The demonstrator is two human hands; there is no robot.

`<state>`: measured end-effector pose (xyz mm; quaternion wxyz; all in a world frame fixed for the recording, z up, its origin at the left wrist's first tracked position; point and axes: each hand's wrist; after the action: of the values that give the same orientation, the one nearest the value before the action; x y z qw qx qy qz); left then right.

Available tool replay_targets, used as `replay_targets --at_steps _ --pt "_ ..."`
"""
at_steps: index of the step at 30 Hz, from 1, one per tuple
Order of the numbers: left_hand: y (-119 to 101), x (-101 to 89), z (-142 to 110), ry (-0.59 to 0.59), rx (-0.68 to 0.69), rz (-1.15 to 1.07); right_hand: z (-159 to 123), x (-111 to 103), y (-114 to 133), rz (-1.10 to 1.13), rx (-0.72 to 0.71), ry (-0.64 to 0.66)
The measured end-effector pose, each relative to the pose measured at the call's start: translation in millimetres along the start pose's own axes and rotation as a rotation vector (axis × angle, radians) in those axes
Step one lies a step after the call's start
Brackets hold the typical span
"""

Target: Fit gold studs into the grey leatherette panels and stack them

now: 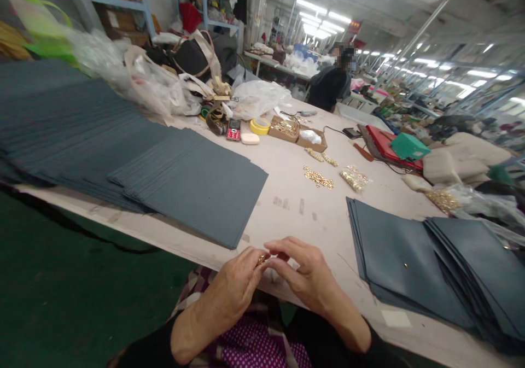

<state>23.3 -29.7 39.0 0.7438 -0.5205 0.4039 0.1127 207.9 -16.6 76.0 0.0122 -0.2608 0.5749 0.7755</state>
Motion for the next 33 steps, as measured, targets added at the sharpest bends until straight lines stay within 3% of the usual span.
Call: replay_targets --at_steps 4,8,11,16,20,25,29,33 --pt "8.2 -9.0 -10.6 -0.022 -0.068 0.136 18.1 25.8 -0.3 0.036 -0.076 0.078" --pt "20.1 -19.3 -22.8 -0.072 -0.175 0.153 29.1 50.0 -2.4 -0.075 -0.154 0.126" --pt "32.1 -27.7 -33.5 -0.185 -0.287 -0.002 48.5 62.5 -0.7 -0.108 -0.171 0.135" --pt "52.6 -42.9 -52.8 -0.408 -0.691 -0.430 121.2 69.6 -11.6 -0.139 -0.089 0.040" --pt "55.7 -53.4 -62.2 -0.535 -0.784 -0.612 162.8 78.3 -28.3 -0.313 -0.140 0.070" --pt "54.9 -51.2 -60.3 -0.587 -0.720 -0.759 143.1 72.3 -32.0 -0.332 -0.138 0.233" --pt "59.4 -37.0 -51.5 -0.473 -0.572 -0.967 112.8 53.5 -24.5 -0.181 0.064 0.337" --pt "59.5 -26.9 -40.8 -0.407 -0.616 -0.938 104.1 45.2 -25.6 0.013 0.256 0.301"
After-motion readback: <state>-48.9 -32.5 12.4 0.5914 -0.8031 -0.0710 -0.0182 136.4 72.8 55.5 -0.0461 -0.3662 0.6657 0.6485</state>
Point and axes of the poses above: each hand's wrist, its own z-axis towards the middle knuckle, its own x-axis out of the palm, y = z × x, and after that the axes turned 14 degrees about z, right-handed
